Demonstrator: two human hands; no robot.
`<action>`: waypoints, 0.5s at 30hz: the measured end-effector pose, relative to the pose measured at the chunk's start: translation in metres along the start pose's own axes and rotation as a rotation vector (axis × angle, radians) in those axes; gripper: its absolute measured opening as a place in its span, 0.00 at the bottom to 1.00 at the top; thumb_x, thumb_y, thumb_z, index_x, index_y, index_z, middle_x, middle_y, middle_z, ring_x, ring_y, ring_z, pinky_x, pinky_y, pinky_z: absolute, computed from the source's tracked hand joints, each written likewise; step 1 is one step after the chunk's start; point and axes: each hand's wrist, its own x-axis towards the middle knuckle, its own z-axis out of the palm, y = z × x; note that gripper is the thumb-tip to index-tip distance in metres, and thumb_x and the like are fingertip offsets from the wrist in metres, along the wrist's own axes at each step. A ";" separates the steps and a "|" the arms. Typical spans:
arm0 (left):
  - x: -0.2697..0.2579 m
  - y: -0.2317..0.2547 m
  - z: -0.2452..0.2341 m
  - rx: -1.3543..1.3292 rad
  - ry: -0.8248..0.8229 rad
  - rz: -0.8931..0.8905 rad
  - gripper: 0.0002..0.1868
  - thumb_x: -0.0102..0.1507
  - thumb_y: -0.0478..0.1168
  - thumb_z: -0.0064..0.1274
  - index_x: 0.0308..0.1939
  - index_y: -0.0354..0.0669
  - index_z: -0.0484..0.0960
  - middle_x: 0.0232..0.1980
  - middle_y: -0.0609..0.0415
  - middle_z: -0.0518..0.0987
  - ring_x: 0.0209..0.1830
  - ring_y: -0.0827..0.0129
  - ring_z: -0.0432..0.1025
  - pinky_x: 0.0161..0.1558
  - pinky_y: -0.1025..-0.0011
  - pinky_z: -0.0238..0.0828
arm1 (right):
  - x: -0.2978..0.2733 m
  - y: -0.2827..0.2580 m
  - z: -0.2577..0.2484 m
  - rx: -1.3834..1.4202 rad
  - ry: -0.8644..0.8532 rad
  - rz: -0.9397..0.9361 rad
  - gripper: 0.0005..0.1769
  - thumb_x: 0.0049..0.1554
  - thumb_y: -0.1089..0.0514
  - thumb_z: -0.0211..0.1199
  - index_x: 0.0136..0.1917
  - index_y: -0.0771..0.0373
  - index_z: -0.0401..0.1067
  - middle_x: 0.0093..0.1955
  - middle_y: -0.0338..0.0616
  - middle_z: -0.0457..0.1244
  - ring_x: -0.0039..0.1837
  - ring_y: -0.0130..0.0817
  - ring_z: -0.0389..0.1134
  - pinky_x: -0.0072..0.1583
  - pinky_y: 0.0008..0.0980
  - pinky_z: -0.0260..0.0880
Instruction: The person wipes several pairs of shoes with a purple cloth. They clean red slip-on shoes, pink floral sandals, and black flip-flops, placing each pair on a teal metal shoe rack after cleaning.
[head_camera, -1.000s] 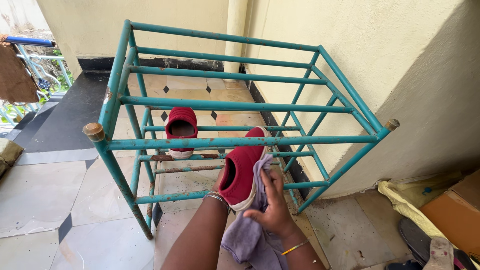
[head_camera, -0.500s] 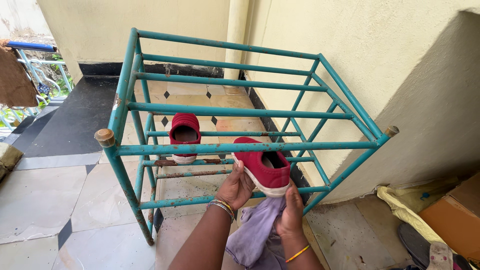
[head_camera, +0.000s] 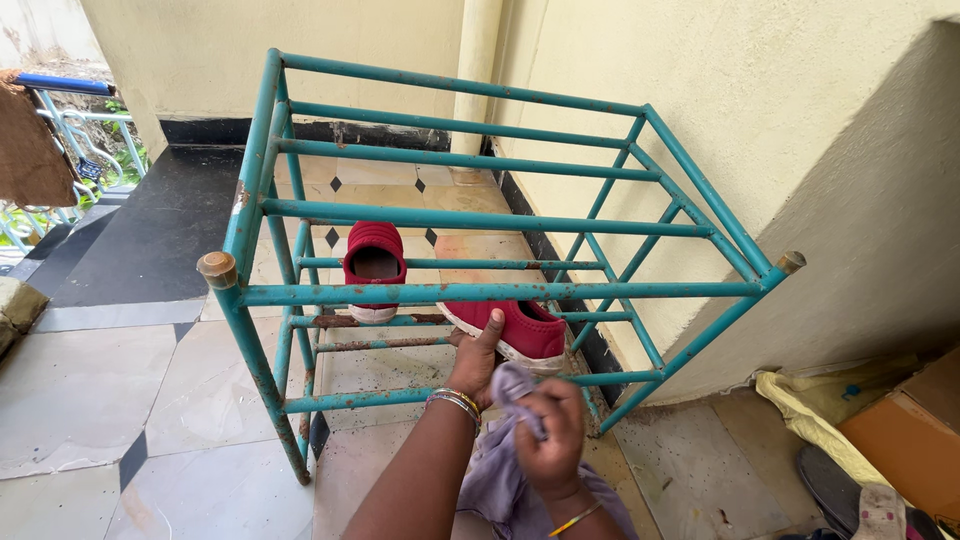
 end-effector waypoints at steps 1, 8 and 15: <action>-0.002 0.001 -0.001 0.015 -0.009 -0.017 0.45 0.56 0.53 0.62 0.70 0.49 0.54 0.65 0.45 0.73 0.61 0.52 0.74 0.57 0.48 0.80 | 0.005 0.004 -0.004 0.022 0.085 0.103 0.13 0.54 0.64 0.59 0.54 0.60 0.70 0.55 0.45 0.60 0.58 0.36 0.64 0.61 0.36 0.68; 0.005 -0.006 -0.003 0.114 0.031 -0.003 0.42 0.57 0.53 0.61 0.65 0.49 0.51 0.66 0.45 0.72 0.61 0.54 0.75 0.57 0.53 0.80 | 0.018 0.013 -0.011 -0.039 -0.035 0.248 0.17 0.50 0.65 0.65 0.54 0.63 0.72 0.55 0.46 0.59 0.59 0.42 0.65 0.59 0.38 0.68; 0.006 -0.019 0.001 0.399 0.055 0.022 0.41 0.60 0.50 0.60 0.62 0.58 0.43 0.63 0.50 0.70 0.58 0.63 0.72 0.51 0.60 0.78 | 0.032 0.011 -0.023 -0.197 -0.088 0.073 0.20 0.54 0.64 0.65 0.61 0.61 0.73 0.57 0.46 0.60 0.60 0.44 0.64 0.61 0.41 0.66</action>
